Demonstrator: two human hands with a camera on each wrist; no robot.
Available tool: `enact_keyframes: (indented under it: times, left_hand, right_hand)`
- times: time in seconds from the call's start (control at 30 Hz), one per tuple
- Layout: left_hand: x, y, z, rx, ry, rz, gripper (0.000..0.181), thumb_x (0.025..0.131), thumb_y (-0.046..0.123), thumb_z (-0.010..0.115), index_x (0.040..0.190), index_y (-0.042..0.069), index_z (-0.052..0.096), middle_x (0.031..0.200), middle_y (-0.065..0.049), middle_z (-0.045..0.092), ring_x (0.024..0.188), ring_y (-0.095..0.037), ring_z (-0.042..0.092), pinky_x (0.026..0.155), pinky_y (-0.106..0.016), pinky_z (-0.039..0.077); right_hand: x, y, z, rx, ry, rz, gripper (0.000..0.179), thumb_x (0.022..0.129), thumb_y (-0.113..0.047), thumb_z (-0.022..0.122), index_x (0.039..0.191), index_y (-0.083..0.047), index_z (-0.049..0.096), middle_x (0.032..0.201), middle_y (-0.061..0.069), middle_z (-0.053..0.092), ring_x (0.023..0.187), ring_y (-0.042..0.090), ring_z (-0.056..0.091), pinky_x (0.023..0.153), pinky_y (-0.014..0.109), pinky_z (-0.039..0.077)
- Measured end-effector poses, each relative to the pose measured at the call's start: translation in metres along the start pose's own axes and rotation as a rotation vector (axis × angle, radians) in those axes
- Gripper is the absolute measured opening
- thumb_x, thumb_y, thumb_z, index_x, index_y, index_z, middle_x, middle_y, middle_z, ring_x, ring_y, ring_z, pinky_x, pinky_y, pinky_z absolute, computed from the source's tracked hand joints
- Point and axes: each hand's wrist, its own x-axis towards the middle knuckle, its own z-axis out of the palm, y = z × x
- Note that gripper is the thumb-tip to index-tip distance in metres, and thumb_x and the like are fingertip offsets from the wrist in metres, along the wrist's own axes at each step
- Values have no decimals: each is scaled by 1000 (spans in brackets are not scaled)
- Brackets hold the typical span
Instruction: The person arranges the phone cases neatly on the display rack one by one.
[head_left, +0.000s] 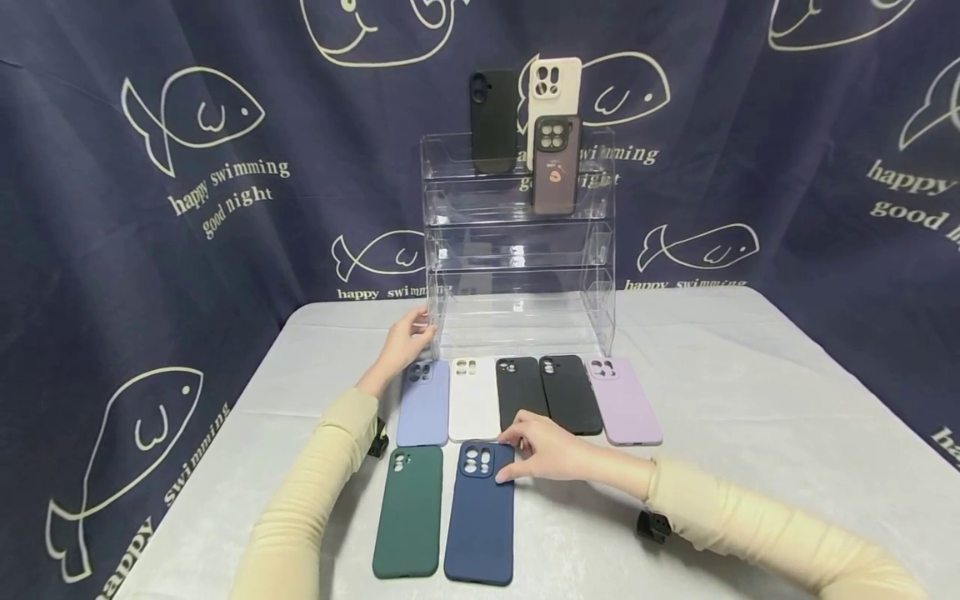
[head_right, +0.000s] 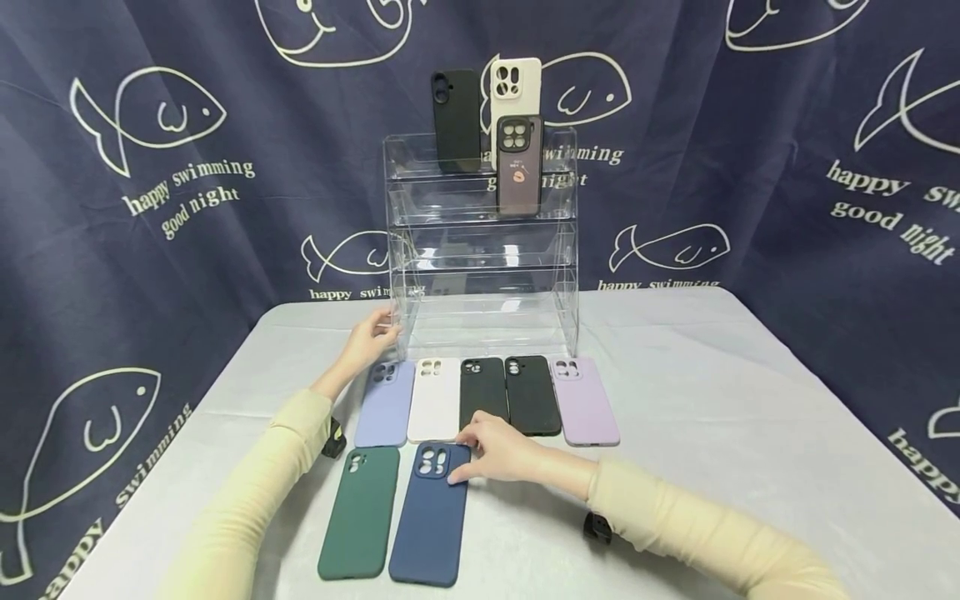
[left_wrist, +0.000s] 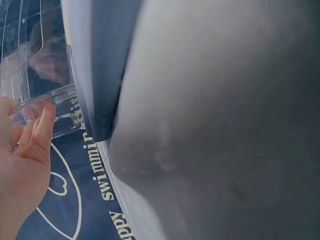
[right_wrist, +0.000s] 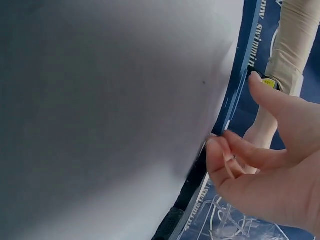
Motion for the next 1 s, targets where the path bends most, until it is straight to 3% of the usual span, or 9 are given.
enact_keyframes:
  times: [0.27, 0.53, 1.0]
  left_hand:
    - [-1, 0, 2, -6, -6, -11, 49, 91, 9, 58, 135, -7, 42, 122, -28, 55, 108, -40, 59, 95, -42, 52]
    - [0, -1, 0, -6, -6, -21, 50, 92, 11, 58, 135, -5, 41, 123, -27, 55, 108, -39, 59, 95, -41, 52]
    - [1, -1, -1, -36, -25, -37, 50, 92, 10, 58, 135, -6, 41, 125, -28, 54, 110, -40, 58, 95, -41, 52]
  right_hand:
    - [-3, 3, 4, -4, -28, 31, 51, 68, -35, 83, 101, 1, 67, 82, 1, 47, 70, 5, 42, 59, 15, 40]
    - [-1, 6, -7, 217, -98, 104, 47, 68, -23, 84, 96, -4, 51, 84, 3, 52, 66, 9, 48, 55, 17, 42]
    - [-2, 0, -34, 303, 28, 80, 47, 76, -14, 77, 112, -4, 49, 95, 10, 56, 68, 11, 58, 60, 19, 48]
